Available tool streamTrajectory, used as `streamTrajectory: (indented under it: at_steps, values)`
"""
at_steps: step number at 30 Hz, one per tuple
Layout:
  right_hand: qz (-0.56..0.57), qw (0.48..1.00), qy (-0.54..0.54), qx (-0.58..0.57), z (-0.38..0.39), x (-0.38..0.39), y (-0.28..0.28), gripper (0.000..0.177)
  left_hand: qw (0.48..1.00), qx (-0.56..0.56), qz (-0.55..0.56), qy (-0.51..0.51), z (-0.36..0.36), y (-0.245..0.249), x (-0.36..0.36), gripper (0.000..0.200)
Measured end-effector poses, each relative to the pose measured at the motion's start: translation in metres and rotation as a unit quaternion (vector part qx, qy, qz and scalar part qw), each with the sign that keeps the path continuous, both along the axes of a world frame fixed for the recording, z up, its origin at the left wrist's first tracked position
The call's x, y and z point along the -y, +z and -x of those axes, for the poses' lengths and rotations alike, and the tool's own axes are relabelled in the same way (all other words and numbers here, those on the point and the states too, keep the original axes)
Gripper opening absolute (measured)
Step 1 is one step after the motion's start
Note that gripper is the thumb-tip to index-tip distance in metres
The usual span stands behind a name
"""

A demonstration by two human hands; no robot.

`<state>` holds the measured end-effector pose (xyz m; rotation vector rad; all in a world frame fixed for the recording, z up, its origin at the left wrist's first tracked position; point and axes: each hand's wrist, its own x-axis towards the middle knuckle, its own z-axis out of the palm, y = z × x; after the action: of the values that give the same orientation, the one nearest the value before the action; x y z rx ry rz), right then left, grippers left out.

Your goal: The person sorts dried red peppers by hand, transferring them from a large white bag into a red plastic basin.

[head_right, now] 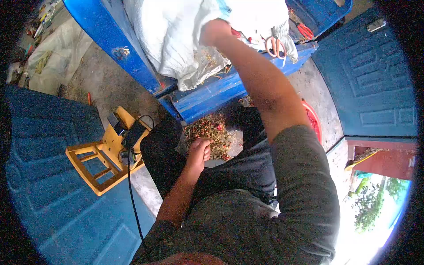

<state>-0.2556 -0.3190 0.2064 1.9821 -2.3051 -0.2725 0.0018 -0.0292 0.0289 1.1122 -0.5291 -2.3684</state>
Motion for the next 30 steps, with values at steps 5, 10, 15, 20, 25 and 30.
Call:
streamTrajectory:
  at_steps: [5, 10, 15, 20, 25, 30]
  values:
    - [0.157, 0.987, 0.033, -0.01, -0.007, -0.04, -0.037, 0.029, 1.0, 0.009, -0.008, 0.011, -0.004, -0.004, 0.001, 0.013]
    - [0.22, 0.929, 0.212, 0.208, 0.011, -0.077, -0.039, 0.026, 1.0, 0.015, 0.004, 0.003, -0.004, 0.0, -0.004, 0.012]
    - [0.196, 0.903, 0.258, 0.283, 0.015, -0.102, -0.018, 0.037, 1.0, 0.008, 0.007, -0.005, -0.003, -0.001, -0.005, 0.012]
    - [0.233, 0.844, 0.123, 0.468, 0.033, -0.123, -0.009, 0.032, 1.0, 0.025, 0.005, -0.004, -0.006, -0.002, -0.008, 0.012]
    - [0.302, 0.805, -0.069, 0.506, 0.062, -0.148, -0.014, 0.023, 1.0, 0.022, 0.01, -0.011, -0.003, -0.013, -0.009, 0.011]
    - [0.253, 0.781, -0.188, 0.539, 0.079, -0.153, -0.032, 0.026, 1.0, 0.015, 0.009, -0.005, -0.002, -0.012, -0.01, 0.011]
